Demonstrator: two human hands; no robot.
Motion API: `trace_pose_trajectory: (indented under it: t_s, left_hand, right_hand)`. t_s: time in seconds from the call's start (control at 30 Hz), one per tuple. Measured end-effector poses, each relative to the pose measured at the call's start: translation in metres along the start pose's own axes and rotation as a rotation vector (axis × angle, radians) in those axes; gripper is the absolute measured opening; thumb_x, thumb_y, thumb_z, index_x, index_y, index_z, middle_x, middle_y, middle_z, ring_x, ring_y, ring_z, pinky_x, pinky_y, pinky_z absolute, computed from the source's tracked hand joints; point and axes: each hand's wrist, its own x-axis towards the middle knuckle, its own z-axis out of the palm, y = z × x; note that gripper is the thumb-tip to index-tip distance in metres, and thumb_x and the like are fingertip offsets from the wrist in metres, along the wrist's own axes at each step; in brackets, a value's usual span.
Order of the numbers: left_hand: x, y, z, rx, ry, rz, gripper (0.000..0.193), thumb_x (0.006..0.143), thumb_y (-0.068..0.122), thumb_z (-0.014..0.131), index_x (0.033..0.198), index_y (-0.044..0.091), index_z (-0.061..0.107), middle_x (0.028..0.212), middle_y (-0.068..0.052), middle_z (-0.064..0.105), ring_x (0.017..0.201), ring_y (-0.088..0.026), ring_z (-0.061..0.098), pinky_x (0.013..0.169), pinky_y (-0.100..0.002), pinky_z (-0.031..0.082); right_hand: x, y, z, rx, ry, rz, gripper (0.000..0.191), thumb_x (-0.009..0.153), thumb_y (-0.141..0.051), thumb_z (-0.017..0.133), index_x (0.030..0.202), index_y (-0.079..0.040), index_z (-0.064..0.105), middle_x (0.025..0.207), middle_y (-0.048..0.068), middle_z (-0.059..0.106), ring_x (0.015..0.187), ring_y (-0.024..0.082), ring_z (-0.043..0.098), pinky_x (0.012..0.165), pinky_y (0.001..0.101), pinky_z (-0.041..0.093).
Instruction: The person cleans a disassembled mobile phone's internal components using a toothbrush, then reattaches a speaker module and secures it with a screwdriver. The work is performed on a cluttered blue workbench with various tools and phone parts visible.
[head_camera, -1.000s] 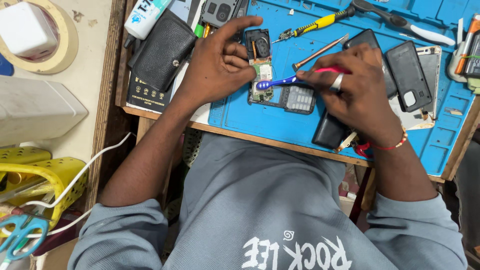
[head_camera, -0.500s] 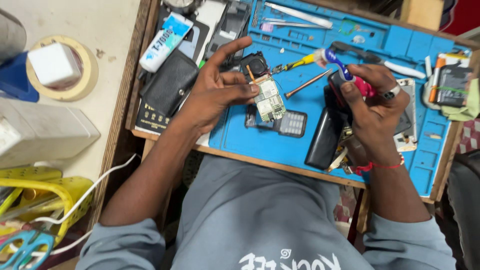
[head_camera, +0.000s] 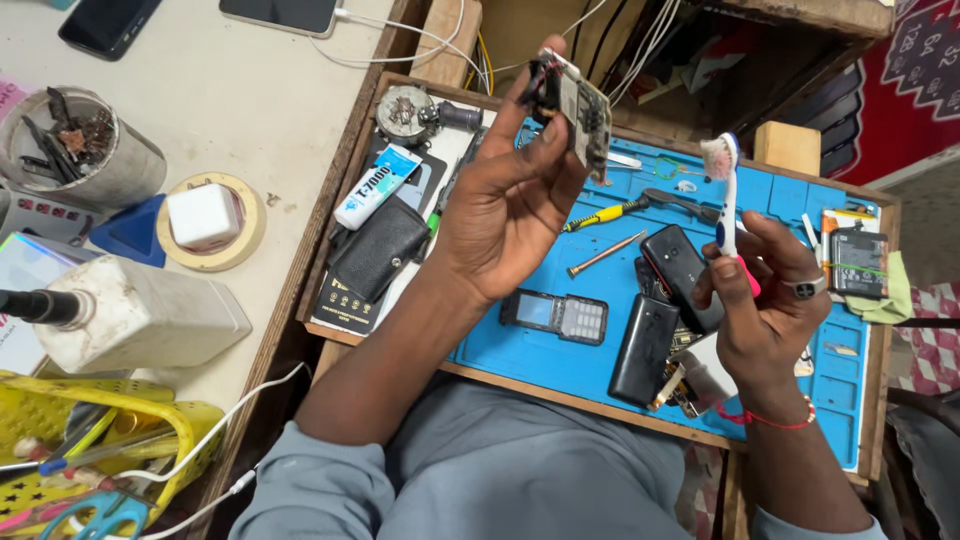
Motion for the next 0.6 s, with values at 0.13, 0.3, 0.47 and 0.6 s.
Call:
trace_pose_trajectory:
  t_s: [0.13, 0.3, 0.47, 0.6]
  left_hand:
    - [0.0, -0.003, -0.001, 0.092, 0.014, 0.044, 0.07, 0.1, 0.002, 0.075, 0.16, 0.019, 0.042, 0.118, 0.001, 0.064, 0.109, -0.009, 0.066, 0.101, -0.026, 0.058]
    - [-0.004, -0.007, -0.002, 0.109, -0.013, 0.047, 0.066, 0.101, 0.001, 0.076, 0.156, 0.017, 0.043, 0.116, 0.0, 0.063, 0.112, -0.011, 0.066, 0.103, -0.028, 0.058]
    - [-0.013, -0.015, -0.001, 0.042, -0.052, -0.003, 0.06, 0.106, 0.0, 0.07, 0.157, 0.015, 0.044, 0.118, 0.0, 0.062, 0.11, -0.01, 0.066, 0.102, -0.025, 0.057]
    - [-0.017, -0.027, -0.002, -0.035, 0.018, -0.052, 0.061, 0.101, -0.002, 0.065, 0.157, 0.015, 0.045, 0.125, 0.0, 0.063, 0.116, -0.012, 0.067, 0.109, -0.028, 0.057]
  right_hand:
    - [-0.001, 0.002, 0.0, -0.048, -0.003, -0.012, 0.033, 0.113, -0.008, 0.065, 0.145, -0.005, 0.057, 0.106, 0.012, 0.069, 0.076, 0.01, 0.066, 0.062, 0.023, 0.054]
    - [-0.005, 0.0, 0.001, -0.096, -0.008, -0.001, 0.033, 0.112, -0.008, 0.066, 0.143, -0.002, 0.059, 0.107, 0.013, 0.07, 0.075, 0.01, 0.066, 0.062, 0.0227, 0.054]
    - [-0.006, -0.007, 0.003, -0.044, -0.014, 0.0, 0.033, 0.112, -0.009, 0.066, 0.143, -0.002, 0.058, 0.109, 0.013, 0.07, 0.076, 0.01, 0.067, 0.063, 0.0231, 0.055]
    - [-0.008, -0.014, 0.004, -0.02, -0.018, 0.01, 0.033, 0.113, -0.011, 0.066, 0.144, -0.002, 0.057, 0.108, 0.012, 0.07, 0.075, 0.01, 0.067, 0.063, 0.023, 0.056]
